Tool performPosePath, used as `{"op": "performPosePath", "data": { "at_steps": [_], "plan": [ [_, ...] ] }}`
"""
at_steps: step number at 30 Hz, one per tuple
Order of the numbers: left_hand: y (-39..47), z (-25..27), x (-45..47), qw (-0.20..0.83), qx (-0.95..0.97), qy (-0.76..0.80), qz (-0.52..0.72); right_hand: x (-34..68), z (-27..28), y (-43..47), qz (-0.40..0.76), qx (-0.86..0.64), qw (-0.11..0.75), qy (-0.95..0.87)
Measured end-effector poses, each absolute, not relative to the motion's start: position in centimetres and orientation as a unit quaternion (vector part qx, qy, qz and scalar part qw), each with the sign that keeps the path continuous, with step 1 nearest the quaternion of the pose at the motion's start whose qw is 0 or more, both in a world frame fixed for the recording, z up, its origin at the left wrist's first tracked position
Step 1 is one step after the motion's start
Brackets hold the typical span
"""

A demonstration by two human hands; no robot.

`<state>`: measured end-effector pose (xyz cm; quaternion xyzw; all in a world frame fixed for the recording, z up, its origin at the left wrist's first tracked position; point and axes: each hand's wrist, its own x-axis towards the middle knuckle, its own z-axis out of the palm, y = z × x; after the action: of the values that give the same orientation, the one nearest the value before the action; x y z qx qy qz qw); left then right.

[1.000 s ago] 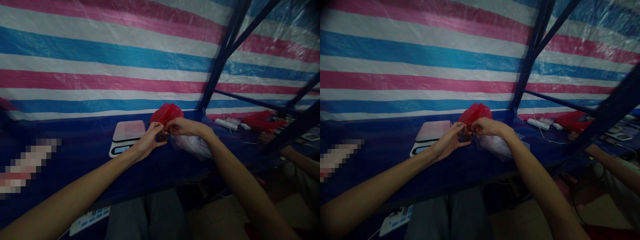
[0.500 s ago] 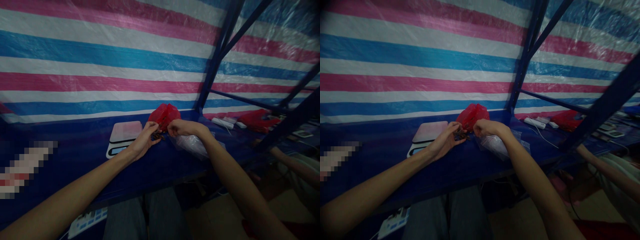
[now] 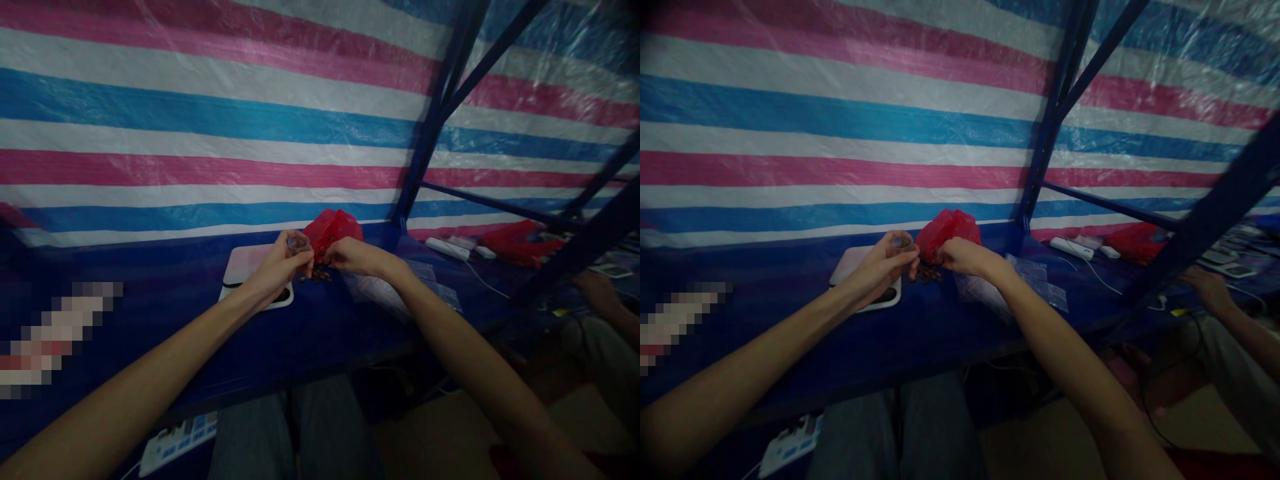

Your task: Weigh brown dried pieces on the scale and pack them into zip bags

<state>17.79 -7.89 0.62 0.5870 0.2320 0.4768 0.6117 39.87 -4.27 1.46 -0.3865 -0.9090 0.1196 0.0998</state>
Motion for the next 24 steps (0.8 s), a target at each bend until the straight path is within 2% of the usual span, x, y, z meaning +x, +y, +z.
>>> {"op": "performPosePath", "data": {
  "at_steps": [5, 8, 14, 18, 24],
  "plan": [
    [-7.5, 2.2, 16.2, 0.600, 0.672, 0.180, 0.394, 38.9, 1.2, -4.7, 0.152, -0.353, 0.099, -0.918],
    [-7.1, 2.8, 15.1, 0.555, 0.717, 0.182, 0.380, 38.1, 1.1, -5.1, 0.150, -0.368, 0.098, -0.912],
    [-7.7, 1.7, 13.5, 0.423, 0.748, 0.243, 0.450, 36.8, 0.0, -5.4, 0.122, -0.391, 0.087, -0.908],
    [-8.8, 0.7, 14.1, 0.381, 0.741, 0.248, 0.494, 36.3, -0.7, -5.1, 0.129, -0.374, 0.121, -0.911],
    [-8.8, -0.6, 14.7, 0.298, 0.813, 0.278, 0.417, 36.7, -0.9, -4.4, 0.146, -0.352, 0.173, -0.908]
  ]
}}
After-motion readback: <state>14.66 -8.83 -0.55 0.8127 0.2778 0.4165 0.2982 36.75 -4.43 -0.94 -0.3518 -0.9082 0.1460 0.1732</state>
